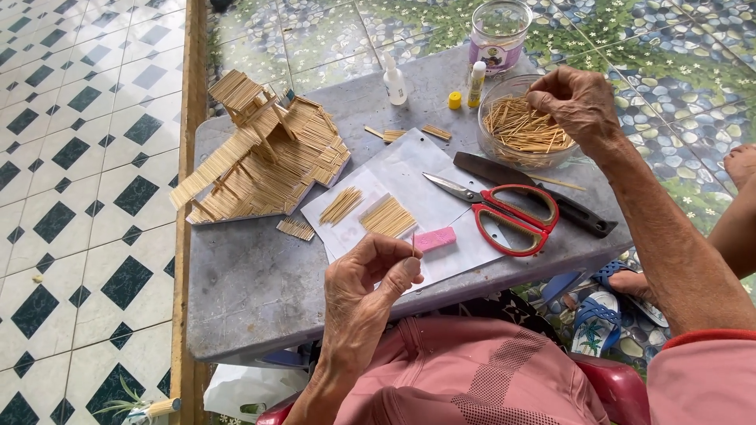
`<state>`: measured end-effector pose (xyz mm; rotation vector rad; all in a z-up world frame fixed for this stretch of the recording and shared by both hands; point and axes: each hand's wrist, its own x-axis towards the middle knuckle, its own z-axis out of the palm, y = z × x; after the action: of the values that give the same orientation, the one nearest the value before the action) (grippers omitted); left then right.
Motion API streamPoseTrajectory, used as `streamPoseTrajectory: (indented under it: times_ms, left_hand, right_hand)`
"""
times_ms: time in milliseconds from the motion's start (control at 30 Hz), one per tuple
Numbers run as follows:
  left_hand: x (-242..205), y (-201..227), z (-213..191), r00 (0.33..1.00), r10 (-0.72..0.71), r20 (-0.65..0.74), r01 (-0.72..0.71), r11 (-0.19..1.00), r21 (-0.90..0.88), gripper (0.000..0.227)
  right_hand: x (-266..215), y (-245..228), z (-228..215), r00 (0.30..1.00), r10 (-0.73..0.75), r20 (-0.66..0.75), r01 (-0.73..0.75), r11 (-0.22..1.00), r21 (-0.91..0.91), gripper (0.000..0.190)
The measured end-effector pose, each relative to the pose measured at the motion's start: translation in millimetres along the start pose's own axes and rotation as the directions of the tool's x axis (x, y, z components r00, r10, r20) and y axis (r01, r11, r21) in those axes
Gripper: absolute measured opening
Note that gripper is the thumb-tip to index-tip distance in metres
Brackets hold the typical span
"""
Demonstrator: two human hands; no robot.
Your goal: Preparing toothpicks by applying adhesive and assembling them into a small wooden structure.
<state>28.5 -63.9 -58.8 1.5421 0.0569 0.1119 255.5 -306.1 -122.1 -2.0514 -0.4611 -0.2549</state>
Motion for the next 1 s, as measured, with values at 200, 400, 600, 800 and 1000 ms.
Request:
streamPoseTrajectory:
  times_ms: [200,400,600,800,1000]
  left_hand:
    - [2,-3,0,0.999,0.017,-0.048,-0.022,0.994,-0.108,0.009]
    - [1,-5,-3,0.995,0.037,-0.095,-0.053,0.985,-0.167,0.008]
    - [1,2,-10,0.990,0.096,-0.100,-0.111,0.981,-0.161,0.014]
    - [4,-1,-14,0.972,0.157,-0.174,-0.182,0.974,-0.137,0.016]
    - [2,2,-14,0.960,0.217,-0.176,-0.221,0.975,0.000,0.011]
  right_hand:
    - [-54,-121,28,0.984,0.058,0.170,-0.124,0.904,0.408,0.005]
    - [-88,-164,64,0.931,-0.069,0.358,-0.167,0.791,0.589,0.013]
    - [-91,-181,74,0.946,-0.039,0.323,-0.160,0.807,0.568,0.012]
    - [-91,-191,82,0.947,0.014,0.322,-0.185,0.841,0.509,0.009]
    - [-92,-186,83,0.949,-0.008,0.316,-0.169,0.831,0.530,0.010]
